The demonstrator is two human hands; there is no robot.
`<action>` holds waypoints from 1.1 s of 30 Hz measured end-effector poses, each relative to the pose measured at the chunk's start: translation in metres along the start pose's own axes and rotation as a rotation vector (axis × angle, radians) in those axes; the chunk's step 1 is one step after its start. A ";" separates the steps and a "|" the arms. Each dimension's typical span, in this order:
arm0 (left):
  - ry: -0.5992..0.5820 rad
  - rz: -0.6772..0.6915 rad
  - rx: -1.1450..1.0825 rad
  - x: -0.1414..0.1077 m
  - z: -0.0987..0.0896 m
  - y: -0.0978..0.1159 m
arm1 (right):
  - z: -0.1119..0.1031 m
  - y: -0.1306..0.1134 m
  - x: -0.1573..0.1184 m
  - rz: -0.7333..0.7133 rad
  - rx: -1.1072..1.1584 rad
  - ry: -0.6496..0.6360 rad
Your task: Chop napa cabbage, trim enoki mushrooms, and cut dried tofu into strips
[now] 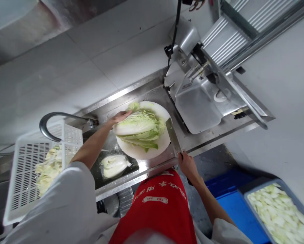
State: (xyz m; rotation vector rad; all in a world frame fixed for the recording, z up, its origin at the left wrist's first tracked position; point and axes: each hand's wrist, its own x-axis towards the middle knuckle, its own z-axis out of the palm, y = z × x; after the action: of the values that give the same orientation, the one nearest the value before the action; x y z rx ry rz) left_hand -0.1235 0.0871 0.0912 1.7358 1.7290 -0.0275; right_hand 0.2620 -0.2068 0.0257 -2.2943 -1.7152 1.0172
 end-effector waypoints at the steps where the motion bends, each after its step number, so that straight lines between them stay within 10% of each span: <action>1: -0.050 0.044 0.015 -0.001 0.000 0.001 | 0.001 0.001 -0.003 0.013 0.018 0.008; 7: -0.248 0.283 0.279 -0.067 0.015 0.004 | 0.009 0.005 -0.007 0.064 0.111 0.012; 13: 0.013 0.357 0.816 -0.139 0.082 -0.013 | 0.016 -0.003 -0.001 0.053 0.138 0.001; 21: 0.208 0.173 0.860 -0.172 0.145 -0.017 | 0.008 -0.026 0.017 0.029 0.025 -0.018; 26: 0.381 0.028 0.752 -0.162 0.143 0.012 | -0.012 -0.059 0.034 -0.038 -0.108 0.043; 33: 0.224 0.134 0.630 -0.139 0.099 0.002 | -0.032 -0.103 0.040 -0.306 -0.329 0.015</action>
State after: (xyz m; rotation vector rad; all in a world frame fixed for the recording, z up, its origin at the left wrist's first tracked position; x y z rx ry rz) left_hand -0.0948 -0.0807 0.0807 2.3807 1.8860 -0.3668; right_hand 0.2015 -0.1248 0.0799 -2.0989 -2.2819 0.7008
